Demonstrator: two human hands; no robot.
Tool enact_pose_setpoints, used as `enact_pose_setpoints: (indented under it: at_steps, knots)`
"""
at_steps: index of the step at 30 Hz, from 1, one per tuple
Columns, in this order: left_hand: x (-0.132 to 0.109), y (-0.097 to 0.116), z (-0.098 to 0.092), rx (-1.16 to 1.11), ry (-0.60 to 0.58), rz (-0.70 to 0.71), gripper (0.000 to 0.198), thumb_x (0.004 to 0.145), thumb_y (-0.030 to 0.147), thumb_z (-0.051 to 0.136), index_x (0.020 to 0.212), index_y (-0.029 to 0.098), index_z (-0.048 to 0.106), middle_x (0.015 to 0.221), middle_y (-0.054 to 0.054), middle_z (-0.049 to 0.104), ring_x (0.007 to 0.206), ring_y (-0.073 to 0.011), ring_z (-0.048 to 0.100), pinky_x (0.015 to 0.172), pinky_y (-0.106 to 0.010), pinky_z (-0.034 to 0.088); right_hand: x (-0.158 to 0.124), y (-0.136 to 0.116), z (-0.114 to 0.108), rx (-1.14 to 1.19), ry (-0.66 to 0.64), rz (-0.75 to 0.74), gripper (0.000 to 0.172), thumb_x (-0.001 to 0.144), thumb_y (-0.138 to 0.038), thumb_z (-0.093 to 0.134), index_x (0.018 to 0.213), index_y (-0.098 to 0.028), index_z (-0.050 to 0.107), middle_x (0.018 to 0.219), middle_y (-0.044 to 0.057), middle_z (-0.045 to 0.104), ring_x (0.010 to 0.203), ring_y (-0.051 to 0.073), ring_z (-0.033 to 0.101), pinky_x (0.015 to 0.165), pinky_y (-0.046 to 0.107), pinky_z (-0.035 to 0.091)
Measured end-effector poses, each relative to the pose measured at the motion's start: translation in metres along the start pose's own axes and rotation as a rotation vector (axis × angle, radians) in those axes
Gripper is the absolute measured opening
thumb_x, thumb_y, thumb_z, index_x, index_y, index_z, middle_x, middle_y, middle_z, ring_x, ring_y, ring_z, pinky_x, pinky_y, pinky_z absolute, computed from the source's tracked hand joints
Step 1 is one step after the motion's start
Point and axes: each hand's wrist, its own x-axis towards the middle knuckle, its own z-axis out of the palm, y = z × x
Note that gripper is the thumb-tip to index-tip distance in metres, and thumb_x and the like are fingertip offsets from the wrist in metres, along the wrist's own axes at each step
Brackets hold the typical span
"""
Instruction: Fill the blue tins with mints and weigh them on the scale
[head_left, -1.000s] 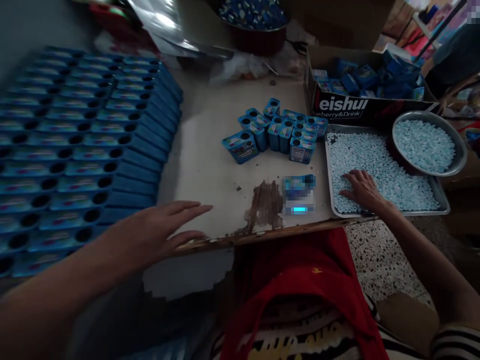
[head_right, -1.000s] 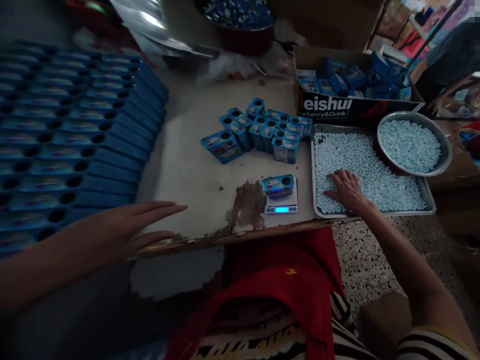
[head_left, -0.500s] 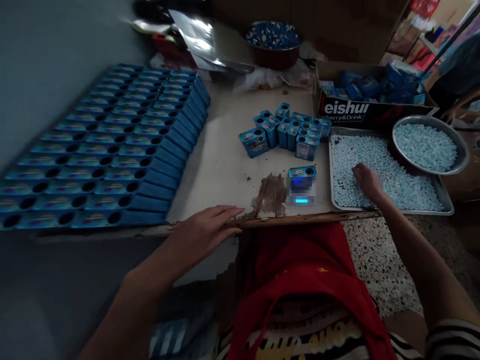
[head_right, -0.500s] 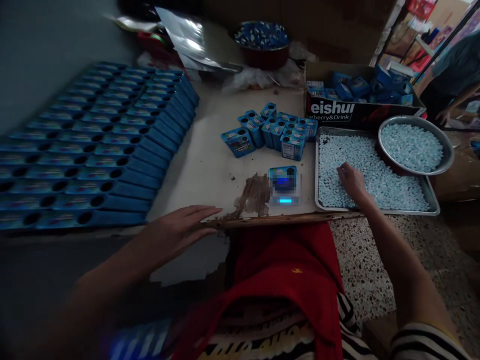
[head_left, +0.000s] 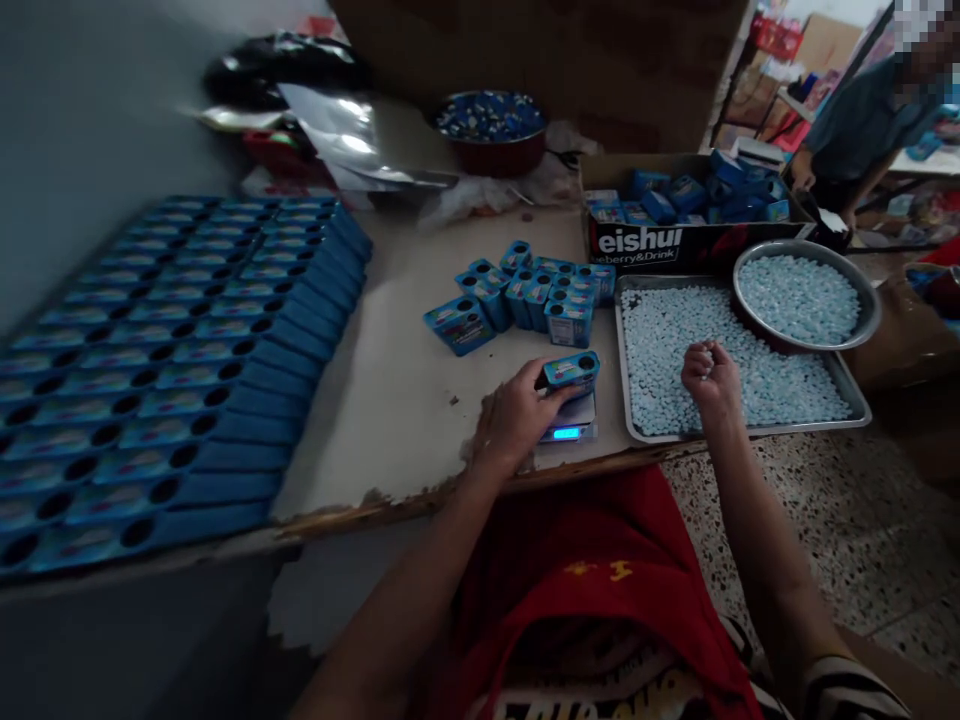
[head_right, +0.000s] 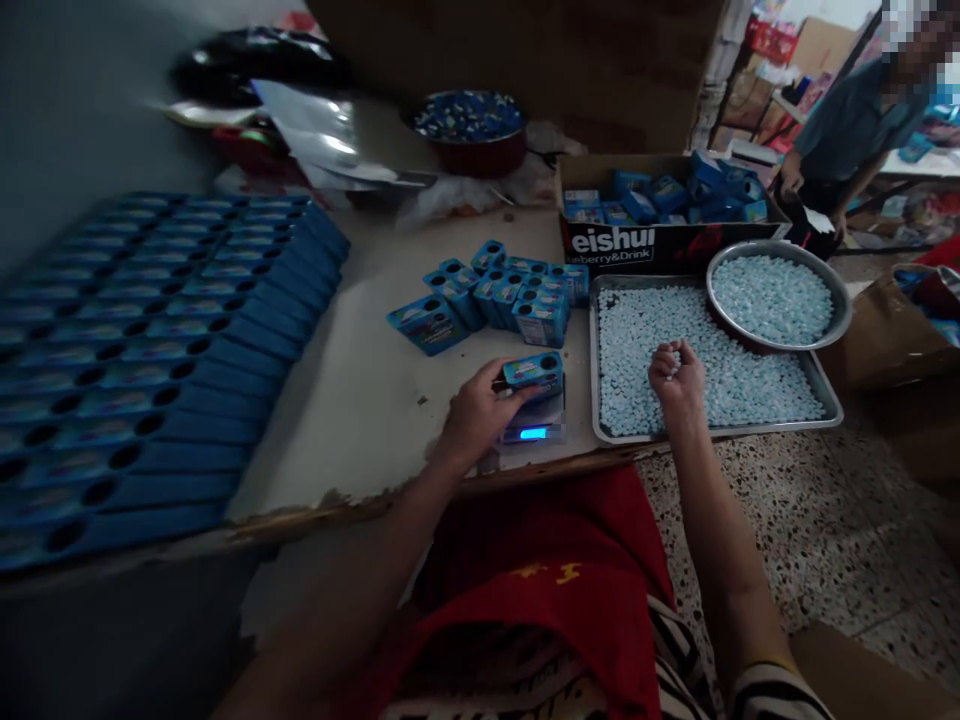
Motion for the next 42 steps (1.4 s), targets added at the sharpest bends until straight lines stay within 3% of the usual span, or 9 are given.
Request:
enact_pose_setpoints:
  at_steps: [5, 10, 15, 22, 29, 33, 37, 39, 42]
  knots:
    - [0.035, 0.044, 0.023, -0.011, -0.069, 0.278, 0.036, 0.089, 0.034, 0.088, 0.119, 0.022, 0.074, 0.113, -0.009, 0.078, 0.109, -0.0287, 0.075, 0.099, -0.04, 0.059, -0.009, 0.022, 0.043, -0.146, -0.111, -0.215, 0.031, 0.104, -0.034, 0.065, 0.078, -0.024, 0.052, 0.075, -0.002, 0.059, 0.057, 0.009, 0.047, 0.046, 0.019, 0.042]
    - [0.058, 0.065, 0.052, -0.056, -0.154, 0.314, 0.035, 0.088, 0.037, 0.089, 0.115, 0.02, 0.074, 0.107, -0.007, 0.077, 0.098, -0.0258, 0.074, 0.09, -0.036, 0.058, -0.009, 0.038, 0.086, -0.444, -0.159, -0.45, 0.048, 0.1, -0.059, 0.072, 0.074, -0.025, 0.052, 0.071, -0.003, 0.05, 0.059, 0.011, 0.045, 0.054, 0.026, 0.043]
    - [0.063, 0.064, 0.068, -0.126, -0.178, 0.267, 0.036, 0.086, 0.033, 0.09, 0.116, 0.021, 0.074, 0.109, -0.006, 0.077, 0.097, -0.0246, 0.074, 0.086, -0.034, 0.057, -0.013, 0.042, 0.095, -0.622, -0.197, -0.586, 0.059, 0.1, -0.074, 0.065, 0.068, -0.025, 0.055, 0.068, -0.002, 0.047, 0.064, 0.014, 0.048, 0.065, 0.031, 0.046]
    - [0.066, 0.065, 0.075, -0.191, -0.182, 0.236, 0.036, 0.085, 0.031, 0.09, 0.115, 0.021, 0.074, 0.108, -0.005, 0.077, 0.097, -0.0237, 0.074, 0.087, -0.034, 0.058, -0.014, 0.036, 0.096, -0.7, -0.195, -0.625, 0.067, 0.1, -0.083, 0.053, 0.065, -0.026, 0.053, 0.06, -0.003, 0.038, 0.058, 0.016, 0.042, 0.064, 0.034, 0.044]
    - [0.066, 0.064, 0.077, -0.258, -0.172, 0.208, 0.037, 0.084, 0.032, 0.09, 0.115, 0.022, 0.073, 0.111, -0.007, 0.077, 0.1, -0.0249, 0.074, 0.091, -0.038, 0.06, -0.027, 0.033, 0.092, -0.637, -0.213, -0.615, 0.063, 0.099, -0.081, 0.057, 0.067, -0.028, 0.06, 0.056, -0.003, 0.043, 0.064, 0.018, 0.054, 0.078, 0.038, 0.054]
    - [0.065, 0.059, 0.073, -0.345, -0.149, 0.15, 0.037, 0.085, 0.035, 0.089, 0.116, 0.022, 0.073, 0.113, -0.008, 0.077, 0.105, -0.0258, 0.076, 0.095, -0.04, 0.062, -0.03, 0.03, 0.087, -0.556, -0.218, -0.453, 0.051, 0.096, -0.079, 0.064, 0.09, -0.03, 0.072, 0.087, 0.003, 0.072, 0.102, 0.023, 0.074, 0.094, 0.045, 0.06]
    - [0.055, 0.05, 0.054, -0.474, -0.173, 0.003, 0.041, 0.084, 0.041, 0.089, 0.115, 0.023, 0.071, 0.108, -0.005, 0.079, 0.1, -0.0241, 0.078, 0.09, -0.037, 0.065, -0.019, 0.019, 0.065, -0.477, -0.127, -0.472, 0.05, 0.09, -0.078, 0.072, 0.107, -0.031, 0.073, 0.11, 0.004, 0.077, 0.124, 0.023, 0.071, 0.1, 0.042, 0.062]
    - [0.043, 0.042, 0.035, -0.48, -0.152, -0.057, 0.042, 0.083, 0.043, 0.089, 0.116, 0.023, 0.071, 0.107, -0.005, 0.08, 0.098, -0.0239, 0.079, 0.088, -0.035, 0.065, -0.016, 0.008, 0.044, -0.612, -0.037, -0.559, 0.047, 0.09, -0.075, 0.074, 0.104, -0.031, 0.073, 0.109, 0.004, 0.076, 0.121, 0.022, 0.071, 0.102, 0.042, 0.06]
    - [0.02, 0.022, 0.001, -0.413, -0.102, -0.121, 0.044, 0.083, 0.044, 0.088, 0.119, 0.025, 0.072, 0.109, -0.004, 0.08, 0.097, -0.0237, 0.079, 0.086, -0.034, 0.065, -0.024, -0.005, 0.009, -1.32, 0.031, -0.694, 0.034, 0.091, -0.062, 0.078, 0.099, -0.028, 0.075, 0.108, 0.006, 0.075, 0.117, 0.027, 0.068, 0.11, 0.048, 0.054]
